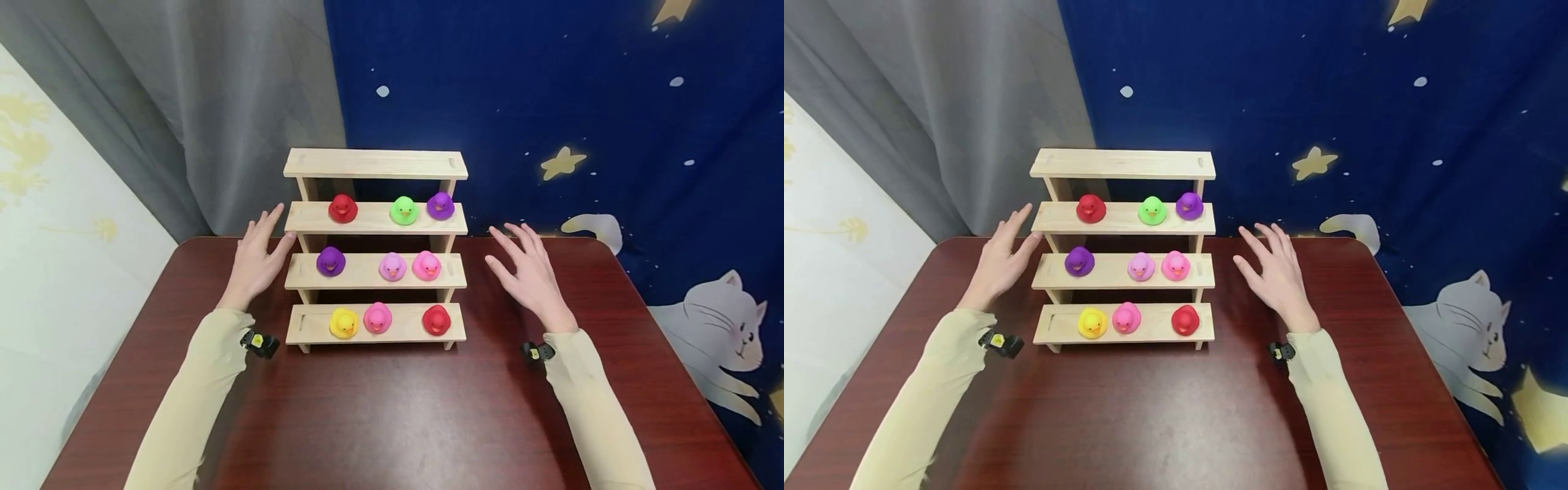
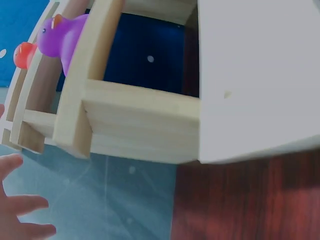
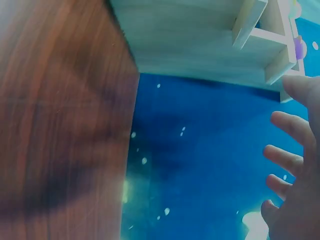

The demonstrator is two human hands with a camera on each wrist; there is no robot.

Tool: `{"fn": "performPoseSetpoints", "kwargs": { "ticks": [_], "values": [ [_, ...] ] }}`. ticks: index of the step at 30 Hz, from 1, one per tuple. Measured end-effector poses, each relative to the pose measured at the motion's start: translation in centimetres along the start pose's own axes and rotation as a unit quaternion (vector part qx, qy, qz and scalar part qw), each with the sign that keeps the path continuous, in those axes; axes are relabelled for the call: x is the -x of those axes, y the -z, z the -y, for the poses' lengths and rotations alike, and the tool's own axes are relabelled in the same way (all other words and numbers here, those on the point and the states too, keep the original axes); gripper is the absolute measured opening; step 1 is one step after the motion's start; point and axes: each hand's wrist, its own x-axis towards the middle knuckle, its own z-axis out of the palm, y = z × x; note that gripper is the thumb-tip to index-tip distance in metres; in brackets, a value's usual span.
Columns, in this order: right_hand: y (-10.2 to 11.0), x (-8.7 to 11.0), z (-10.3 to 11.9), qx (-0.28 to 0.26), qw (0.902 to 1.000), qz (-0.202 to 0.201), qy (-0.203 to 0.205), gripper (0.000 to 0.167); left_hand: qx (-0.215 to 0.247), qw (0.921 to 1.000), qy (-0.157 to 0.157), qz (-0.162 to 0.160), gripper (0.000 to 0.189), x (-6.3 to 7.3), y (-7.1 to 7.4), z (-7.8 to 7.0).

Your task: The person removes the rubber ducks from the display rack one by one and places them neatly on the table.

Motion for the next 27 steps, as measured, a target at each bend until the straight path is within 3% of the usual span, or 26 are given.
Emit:
{"fn": "performPoseSetpoints", "kwargs": {
  "ticks": [4,9,17,24,27],
  "values": [
    [-0.1,-0.9,0.8,-0.023,0.9997,-0.01,0.008,0.052,0.023,0.9997,-0.002,0.007,0.062,-0.9,-0.1,-0.2],
    [-0.2,-2.0,1.8,-0.046,0.9985,-0.026,0.015,0.049,0.056,0.998,0.024,0.014,0.062,-1.5,-0.5,-0.5],
    [0.1,-4.1,3.2,-0.073,0.9967,-0.027,0.023,0.052,0.1,0.9938,0.049,-0.01,0.058,-1.8,-1.7,-0.8],
    [1.0,-5.6,4.1,-0.097,0.9937,-0.041,0.037,0.049,0.158,0.985,0.067,0.016,0.058,-2.0,-1.9,-1.0],
    [1.3,-6.1,4.4,-0.101,0.9935,-0.029,0.043,0.048,0.179,0.981,0.071,0.026,0.058,-2.1,-1.8,-1.0]
  ]
}}
